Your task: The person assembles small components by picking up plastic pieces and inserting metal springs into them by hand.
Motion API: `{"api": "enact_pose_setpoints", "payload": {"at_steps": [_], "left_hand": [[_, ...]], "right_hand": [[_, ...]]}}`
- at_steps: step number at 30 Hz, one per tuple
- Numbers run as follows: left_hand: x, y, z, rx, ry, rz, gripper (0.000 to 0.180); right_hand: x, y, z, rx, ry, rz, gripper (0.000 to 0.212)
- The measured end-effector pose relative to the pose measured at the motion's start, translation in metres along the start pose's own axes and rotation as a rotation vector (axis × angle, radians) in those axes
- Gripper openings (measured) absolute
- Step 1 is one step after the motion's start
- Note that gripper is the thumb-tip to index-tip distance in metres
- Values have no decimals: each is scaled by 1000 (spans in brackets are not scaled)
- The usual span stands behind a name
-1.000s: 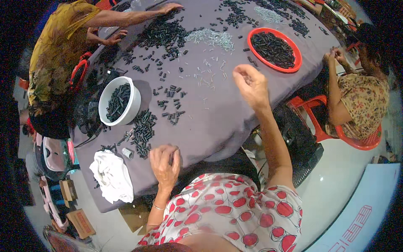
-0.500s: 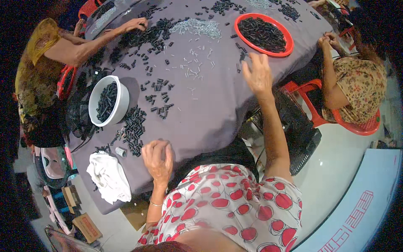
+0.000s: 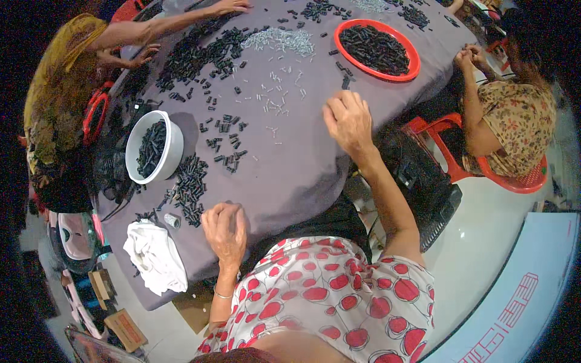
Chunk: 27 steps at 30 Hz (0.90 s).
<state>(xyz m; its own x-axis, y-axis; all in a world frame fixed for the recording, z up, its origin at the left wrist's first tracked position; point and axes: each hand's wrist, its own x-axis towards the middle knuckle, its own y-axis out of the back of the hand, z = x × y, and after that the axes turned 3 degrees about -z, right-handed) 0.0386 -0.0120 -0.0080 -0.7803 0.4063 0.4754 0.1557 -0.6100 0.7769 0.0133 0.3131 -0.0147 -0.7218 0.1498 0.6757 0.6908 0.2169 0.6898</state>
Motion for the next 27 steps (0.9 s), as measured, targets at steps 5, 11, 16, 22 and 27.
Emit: {"api": "enact_pose_setpoints", "payload": {"at_steps": [5,11,16,22,27], "left_hand": [[0,0,1,-8,11,-5,18],[1,1,2,-13,4,-18,20],[0,1,-1,10,-22,-25,22],[1,0,-1,5,-21,-25,21],[0,0,-1,9,-4,-23,20]], "right_hand": [[-8,5,-12,47,76,-45,16],[-7,-1,-22,111,105,-83,14],[-1,-5,-14,62,133,19,9],[38,9,45,-268,-167,2,3],[63,-15,53,-501,-117,-171,4]]}}
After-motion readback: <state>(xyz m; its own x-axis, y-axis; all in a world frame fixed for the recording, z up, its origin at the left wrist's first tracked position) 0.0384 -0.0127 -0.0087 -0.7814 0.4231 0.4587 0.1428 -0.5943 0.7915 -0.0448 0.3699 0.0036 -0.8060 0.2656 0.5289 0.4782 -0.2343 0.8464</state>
